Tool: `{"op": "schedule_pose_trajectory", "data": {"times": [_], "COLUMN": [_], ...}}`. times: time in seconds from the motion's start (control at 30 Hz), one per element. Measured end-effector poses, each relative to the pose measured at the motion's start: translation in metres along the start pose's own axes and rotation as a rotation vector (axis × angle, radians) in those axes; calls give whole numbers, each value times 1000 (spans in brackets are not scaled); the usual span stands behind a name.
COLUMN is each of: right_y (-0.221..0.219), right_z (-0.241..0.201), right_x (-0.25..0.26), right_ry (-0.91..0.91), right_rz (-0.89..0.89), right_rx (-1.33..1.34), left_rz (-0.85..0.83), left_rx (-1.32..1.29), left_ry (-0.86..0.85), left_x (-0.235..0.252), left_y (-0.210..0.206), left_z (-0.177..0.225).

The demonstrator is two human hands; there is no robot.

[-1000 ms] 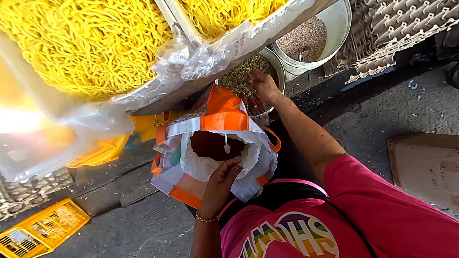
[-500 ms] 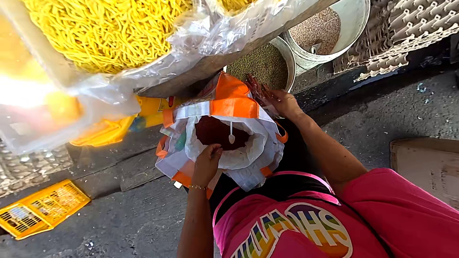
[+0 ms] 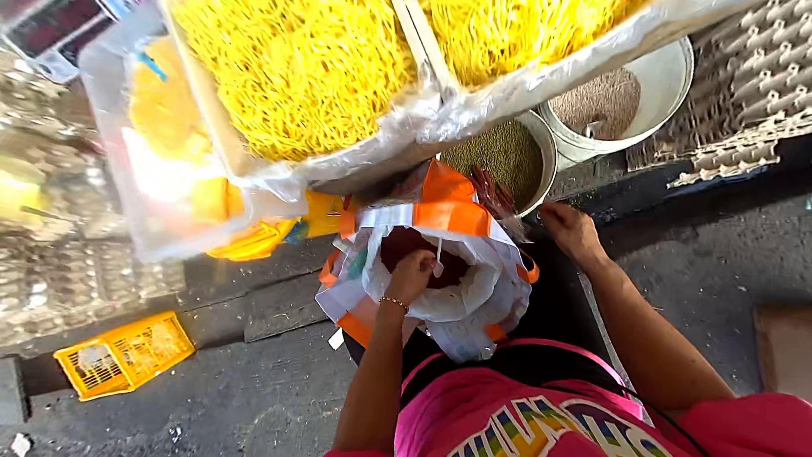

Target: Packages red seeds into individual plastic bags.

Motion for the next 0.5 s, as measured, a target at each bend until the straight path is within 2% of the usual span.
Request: {"op": "schedule_pose_trajectory", "data": {"times": [0.1, 0.27, 0.33, 0.47, 0.5], "right_y": [2, 1, -2, -8, -9], "right_z": [2, -5, -5, 0, 0], "right_x": [-2, -11, -15, -19, -21], "right_ry": [-14, -13, -18, -42, -47], "right_rz": [-2, -32, -42, -77, -82], "right_rx": [-3, 24, 30, 34, 30], "left_rz": [-63, 56, 213, 813, 902], "left_rx": [-44, -73, -65, -83, -99], "left_ry": [-26, -70, -76, -17, 12], "left_x": [-11, -37, -41, -77, -86], "left_y": [-4, 13, 24, 69, 76], "left_z": [17, 17, 3, -29, -37]}}
Point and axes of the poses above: each hand's wrist, its own x-axis towards the middle knuckle, its own y-axis out of the back of the hand, z = x × y, the point moved 9 cm from there along x, towards the middle knuckle, and after that the axes turned 7 degrees about -z, right-handed, at the moved point
